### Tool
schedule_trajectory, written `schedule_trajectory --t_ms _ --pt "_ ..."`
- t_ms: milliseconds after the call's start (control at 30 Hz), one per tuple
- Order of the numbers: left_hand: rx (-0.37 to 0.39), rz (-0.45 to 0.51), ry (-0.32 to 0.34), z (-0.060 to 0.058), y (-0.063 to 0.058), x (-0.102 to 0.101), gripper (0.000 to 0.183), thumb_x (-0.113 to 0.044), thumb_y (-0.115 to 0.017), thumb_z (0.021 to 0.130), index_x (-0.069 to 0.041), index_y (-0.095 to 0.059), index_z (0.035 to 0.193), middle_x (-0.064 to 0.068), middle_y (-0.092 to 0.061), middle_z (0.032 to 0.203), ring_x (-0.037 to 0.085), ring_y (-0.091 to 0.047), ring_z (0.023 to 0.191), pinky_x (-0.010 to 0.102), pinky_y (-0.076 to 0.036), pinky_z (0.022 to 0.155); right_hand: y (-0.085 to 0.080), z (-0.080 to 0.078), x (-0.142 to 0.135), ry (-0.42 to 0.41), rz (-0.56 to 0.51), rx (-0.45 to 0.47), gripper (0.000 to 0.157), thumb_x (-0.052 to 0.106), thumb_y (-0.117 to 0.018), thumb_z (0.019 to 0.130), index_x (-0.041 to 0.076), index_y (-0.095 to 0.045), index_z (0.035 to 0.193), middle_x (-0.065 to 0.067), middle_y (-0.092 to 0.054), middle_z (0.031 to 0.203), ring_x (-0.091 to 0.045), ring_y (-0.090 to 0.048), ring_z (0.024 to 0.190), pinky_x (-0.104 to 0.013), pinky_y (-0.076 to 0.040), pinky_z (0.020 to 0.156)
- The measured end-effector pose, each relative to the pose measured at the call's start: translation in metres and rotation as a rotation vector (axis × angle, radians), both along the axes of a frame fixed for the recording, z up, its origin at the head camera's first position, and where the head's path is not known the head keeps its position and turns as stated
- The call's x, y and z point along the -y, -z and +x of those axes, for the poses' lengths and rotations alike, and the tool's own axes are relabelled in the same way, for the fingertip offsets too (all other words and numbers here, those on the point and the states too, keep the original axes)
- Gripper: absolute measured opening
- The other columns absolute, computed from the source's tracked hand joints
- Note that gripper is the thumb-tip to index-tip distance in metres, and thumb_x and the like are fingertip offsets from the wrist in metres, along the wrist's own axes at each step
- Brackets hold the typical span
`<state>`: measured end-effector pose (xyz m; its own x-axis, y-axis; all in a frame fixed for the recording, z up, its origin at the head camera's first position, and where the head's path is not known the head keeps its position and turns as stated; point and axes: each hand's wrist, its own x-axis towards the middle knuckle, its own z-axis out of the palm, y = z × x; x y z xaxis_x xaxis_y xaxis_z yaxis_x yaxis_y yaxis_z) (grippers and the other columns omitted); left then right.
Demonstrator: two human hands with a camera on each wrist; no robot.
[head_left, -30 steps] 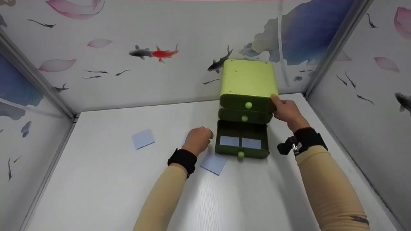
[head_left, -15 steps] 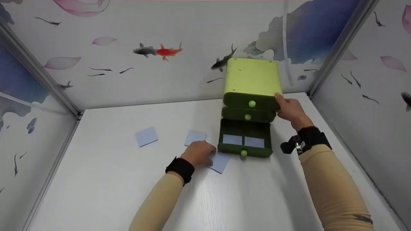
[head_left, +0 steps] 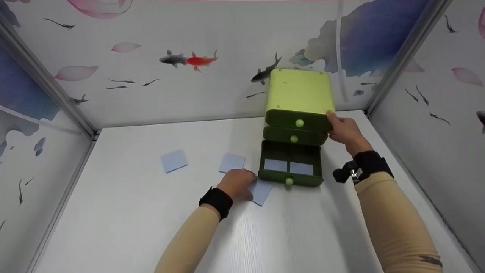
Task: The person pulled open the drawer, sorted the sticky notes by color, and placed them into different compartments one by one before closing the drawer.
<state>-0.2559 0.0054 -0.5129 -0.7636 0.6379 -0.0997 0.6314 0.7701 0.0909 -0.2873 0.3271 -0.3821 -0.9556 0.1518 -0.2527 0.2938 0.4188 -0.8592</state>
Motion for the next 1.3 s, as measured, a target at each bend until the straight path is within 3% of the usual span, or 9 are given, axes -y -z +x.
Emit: schedule_trajectory --t_ms 200,533,633,767,900,967,1067,1167,1300 --pt "-0.056 -0.097 0.002 0.005 -0.003 -0.007 0.043 -0.034 -0.085 0.072 -0.016 -0.073 0.109 0.002 -0.071 0.103 0.018 -0.066 0.089 0.034 -0.056 0.079 0.000 0.001 0.000 -0.007 -0.001 -0.002 0.085 0.061 -0.029 0.097 -0.007 -0.030 0.149 -0.022 -0.039 0.138 -0.028 -0.049 0.118 -0.021 -0.048 0.094" --pt "-0.064 -0.172 -0.071 0.020 -0.013 -0.014 0.051 -0.036 -0.085 0.072 -0.013 -0.071 0.115 0.005 -0.068 0.105 0.020 -0.068 0.090 0.035 -0.059 0.075 0.002 0.002 -0.003 -0.005 0.051 -0.035 0.081 0.063 -0.033 0.096 -0.007 -0.046 0.136 -0.002 -0.052 0.097 -0.003 -0.055 0.079 -0.019 -0.047 0.080" --pt "-0.062 -0.186 -0.075 0.022 -0.014 -0.017 0.053 -0.034 -0.085 0.072 -0.009 -0.069 0.115 0.006 -0.068 0.105 0.021 -0.068 0.090 0.035 -0.059 0.075 0.002 0.002 -0.002 -0.004 0.035 -0.023 0.084 0.063 -0.032 0.096 -0.007 -0.041 0.141 -0.007 -0.050 0.107 -0.001 -0.053 0.079 -0.021 -0.047 0.085" --pt "-0.041 -0.194 -0.098 0.025 -0.014 -0.020 0.060 -0.029 -0.084 0.074 -0.006 -0.062 0.125 0.008 -0.067 0.112 0.023 -0.067 0.097 0.036 -0.059 0.078 0.001 0.001 -0.001 -0.012 -0.011 0.001 0.088 0.063 -0.030 0.096 -0.006 -0.027 0.150 -0.022 -0.042 0.136 -0.017 -0.055 0.108 -0.030 -0.044 0.104" --pt "-0.042 -0.189 -0.115 0.027 -0.013 -0.021 0.054 -0.025 -0.082 0.076 -0.006 -0.062 0.122 0.009 -0.066 0.111 0.024 -0.066 0.099 0.036 -0.058 0.078 0.000 0.002 -0.001 -0.024 -0.053 0.013 0.090 0.062 -0.029 0.097 -0.007 -0.016 0.152 -0.029 -0.029 0.151 -0.034 -0.041 0.133 -0.039 -0.035 0.116" --pt "-0.044 -0.181 -0.118 0.027 -0.012 -0.021 0.052 -0.025 -0.081 0.076 -0.007 -0.063 0.121 0.009 -0.066 0.111 0.024 -0.064 0.100 0.037 -0.058 0.080 -0.001 0.002 -0.002 -0.021 -0.040 0.013 0.090 0.063 -0.029 0.097 -0.008 -0.019 0.152 -0.030 -0.034 0.147 -0.032 -0.046 0.129 -0.037 -0.039 0.113" --pt "-0.048 -0.173 -0.120 0.029 -0.011 -0.020 0.053 -0.026 -0.081 0.076 -0.007 -0.063 0.122 0.010 -0.064 0.114 0.024 -0.062 0.104 0.037 -0.056 0.084 0.000 0.001 -0.004 -0.013 0.004 0.006 0.089 0.063 -0.030 0.096 -0.009 -0.026 0.149 -0.023 -0.048 0.129 -0.015 -0.059 0.105 -0.026 -0.048 0.099" --pt "-0.044 -0.157 -0.117 0.029 -0.012 -0.020 0.054 -0.025 -0.080 0.077 -0.006 -0.061 0.124 0.010 -0.064 0.115 0.024 -0.061 0.105 0.037 -0.056 0.087 0.000 0.000 -0.004 -0.014 0.041 0.002 0.089 0.064 -0.030 0.096 -0.009 -0.031 0.148 -0.014 -0.050 0.116 -0.001 -0.058 0.085 -0.018 -0.048 0.085" --pt "-0.036 -0.147 -0.106 0.030 -0.012 -0.020 0.055 -0.022 -0.079 0.077 -0.004 -0.058 0.126 0.010 -0.065 0.114 0.025 -0.064 0.103 0.037 -0.056 0.085 0.000 0.001 -0.003 -0.027 0.034 0.012 0.090 0.064 -0.029 0.096 -0.008 -0.026 0.150 -0.020 -0.046 0.129 -0.008 -0.058 0.098 -0.019 -0.048 0.089"
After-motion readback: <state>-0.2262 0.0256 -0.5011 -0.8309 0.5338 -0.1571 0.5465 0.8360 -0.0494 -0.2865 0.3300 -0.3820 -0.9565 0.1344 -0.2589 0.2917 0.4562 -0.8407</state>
